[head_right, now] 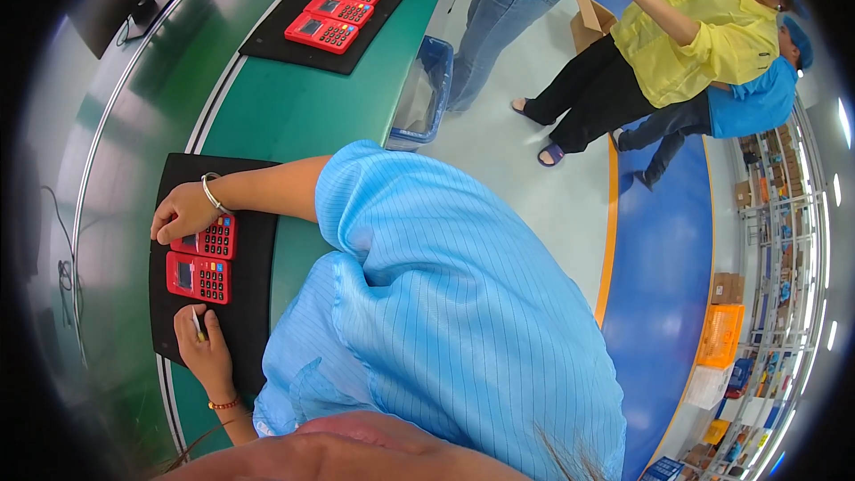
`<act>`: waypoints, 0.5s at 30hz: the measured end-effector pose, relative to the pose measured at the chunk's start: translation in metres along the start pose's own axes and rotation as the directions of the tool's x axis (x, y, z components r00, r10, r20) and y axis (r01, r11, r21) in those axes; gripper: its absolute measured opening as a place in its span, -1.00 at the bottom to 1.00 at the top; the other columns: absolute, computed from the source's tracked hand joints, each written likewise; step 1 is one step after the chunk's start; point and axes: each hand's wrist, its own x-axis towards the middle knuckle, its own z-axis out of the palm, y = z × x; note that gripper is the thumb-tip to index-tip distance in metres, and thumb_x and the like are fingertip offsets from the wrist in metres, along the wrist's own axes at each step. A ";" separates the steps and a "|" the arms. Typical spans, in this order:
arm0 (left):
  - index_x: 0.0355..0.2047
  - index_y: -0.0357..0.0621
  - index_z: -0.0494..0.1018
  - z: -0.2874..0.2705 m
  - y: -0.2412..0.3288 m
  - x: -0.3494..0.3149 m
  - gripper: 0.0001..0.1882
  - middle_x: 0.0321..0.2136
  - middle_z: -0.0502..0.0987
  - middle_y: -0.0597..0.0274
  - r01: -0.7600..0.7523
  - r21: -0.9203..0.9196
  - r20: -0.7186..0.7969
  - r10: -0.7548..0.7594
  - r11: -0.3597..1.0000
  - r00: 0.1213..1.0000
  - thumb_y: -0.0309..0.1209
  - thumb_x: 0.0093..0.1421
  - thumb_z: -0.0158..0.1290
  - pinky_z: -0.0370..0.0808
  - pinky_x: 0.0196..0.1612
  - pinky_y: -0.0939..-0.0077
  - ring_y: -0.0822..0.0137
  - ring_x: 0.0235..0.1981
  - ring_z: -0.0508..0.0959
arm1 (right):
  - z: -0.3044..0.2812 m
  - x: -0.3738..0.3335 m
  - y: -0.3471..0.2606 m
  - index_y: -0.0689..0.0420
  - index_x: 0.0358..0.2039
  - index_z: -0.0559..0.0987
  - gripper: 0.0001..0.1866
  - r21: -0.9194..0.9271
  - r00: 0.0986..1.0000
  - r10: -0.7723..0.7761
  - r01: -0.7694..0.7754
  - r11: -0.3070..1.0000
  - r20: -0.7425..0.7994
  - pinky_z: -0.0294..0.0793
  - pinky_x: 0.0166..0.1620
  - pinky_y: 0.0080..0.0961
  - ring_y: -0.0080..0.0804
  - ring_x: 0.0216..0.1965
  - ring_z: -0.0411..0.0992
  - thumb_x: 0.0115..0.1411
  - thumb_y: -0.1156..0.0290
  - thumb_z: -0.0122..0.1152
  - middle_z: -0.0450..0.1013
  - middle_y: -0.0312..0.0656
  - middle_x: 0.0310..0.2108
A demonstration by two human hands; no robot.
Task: Inspecting and testing handheld POS terminals on an electronic production line.
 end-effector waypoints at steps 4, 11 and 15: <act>-0.22 -0.28 0.47 0.000 0.001 0.001 -0.89 -0.21 0.50 0.05 0.007 0.006 0.001 -0.007 1.000 1.000 -0.54 0.26 0.12 0.48 -0.08 0.29 0.06 -0.17 0.55 | 0.000 0.001 0.003 0.06 0.03 0.67 -0.57 0.010 1.000 -0.002 0.002 1.000 0.003 0.47 0.13 -0.47 -0.39 0.03 0.55 0.27 0.09 0.23 0.61 -0.22 0.02; -0.22 -0.28 0.47 0.000 0.002 0.001 -0.89 -0.22 0.50 0.05 0.000 0.006 -0.007 0.000 1.000 1.000 -0.55 0.25 0.13 0.48 -0.08 0.30 0.07 -0.17 0.55 | 0.000 0.002 0.005 0.06 0.03 0.67 -0.57 0.006 1.000 -0.018 0.018 1.000 0.005 0.47 0.14 -0.46 -0.38 0.04 0.55 0.27 0.09 0.24 0.61 -0.21 0.03; -0.22 -0.28 0.47 0.000 0.001 0.001 -0.89 -0.22 0.50 0.05 0.003 -0.006 -0.003 -0.003 1.000 1.000 -0.55 0.25 0.12 0.48 -0.08 0.30 0.07 -0.17 0.55 | 0.001 0.001 0.005 0.05 0.02 0.68 -0.58 0.018 1.000 -0.015 0.014 1.000 0.009 0.46 0.14 -0.46 -0.38 0.05 0.54 0.26 0.09 0.25 0.60 -0.21 0.04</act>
